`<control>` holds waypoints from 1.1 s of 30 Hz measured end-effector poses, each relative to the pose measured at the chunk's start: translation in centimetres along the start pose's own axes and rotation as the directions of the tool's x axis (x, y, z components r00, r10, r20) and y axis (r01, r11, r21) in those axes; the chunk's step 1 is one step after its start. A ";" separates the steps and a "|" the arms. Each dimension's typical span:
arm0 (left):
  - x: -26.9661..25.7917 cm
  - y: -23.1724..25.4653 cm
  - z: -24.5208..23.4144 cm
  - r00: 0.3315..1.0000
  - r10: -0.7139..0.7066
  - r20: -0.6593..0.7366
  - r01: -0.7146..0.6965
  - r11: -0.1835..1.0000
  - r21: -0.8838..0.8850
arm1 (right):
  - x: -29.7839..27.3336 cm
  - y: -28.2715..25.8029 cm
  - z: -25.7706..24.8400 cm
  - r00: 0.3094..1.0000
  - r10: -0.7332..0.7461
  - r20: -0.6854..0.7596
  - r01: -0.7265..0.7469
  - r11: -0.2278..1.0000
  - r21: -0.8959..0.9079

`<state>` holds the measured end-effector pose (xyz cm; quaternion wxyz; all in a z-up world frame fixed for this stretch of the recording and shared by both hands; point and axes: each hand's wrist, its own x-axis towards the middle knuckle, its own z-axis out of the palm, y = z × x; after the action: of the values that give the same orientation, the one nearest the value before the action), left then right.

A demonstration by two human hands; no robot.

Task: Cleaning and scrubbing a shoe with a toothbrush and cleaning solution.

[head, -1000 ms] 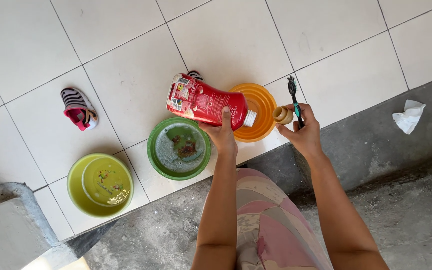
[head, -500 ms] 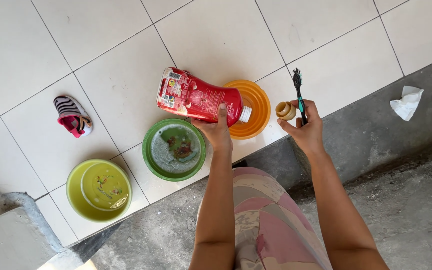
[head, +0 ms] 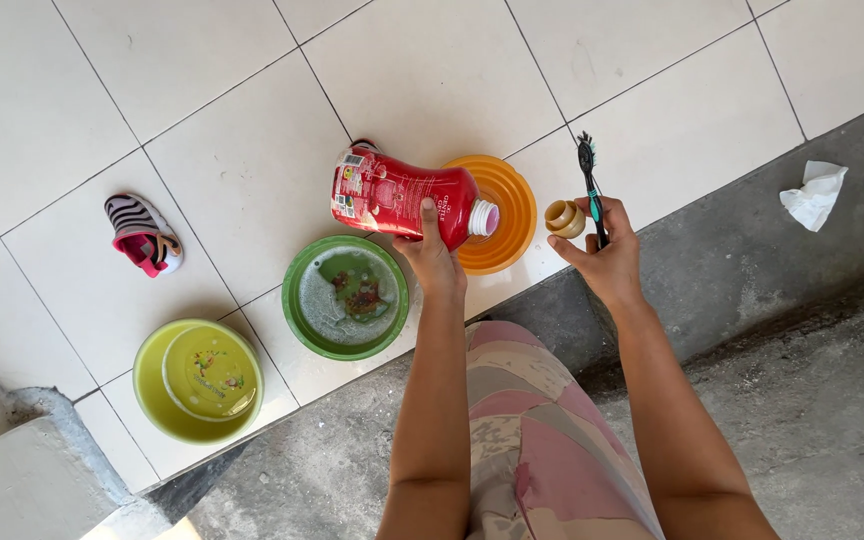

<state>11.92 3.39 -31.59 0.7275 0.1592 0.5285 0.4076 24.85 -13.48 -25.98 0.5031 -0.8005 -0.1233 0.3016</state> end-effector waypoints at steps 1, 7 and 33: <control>0.3 -0.2 -0.3 1.000 -0.001 0.000 0.001 1.000 0.000 | 0.0 0.0 0.0 1.000 0.000 0.000 0.000 1.000 0.000; 0.1 0.5 -0.6 0.999 -0.032 0.014 0.033 0.999 -0.027 | -0.2 -0.5 0.6 0.996 0.026 0.090 -0.030 0.998 0.051; -1.0 -0.7 -1.2 0.988 -0.082 -0.131 0.085 0.996 0.018 | -0.2 -7.8 3.7 0.819 -0.473 0.324 0.563 0.770 -0.300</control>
<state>11.07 1.93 -31.88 0.7059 0.1184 0.5858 0.3802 23.27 -7.33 -20.21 0.3831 -0.7762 -0.4543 0.2105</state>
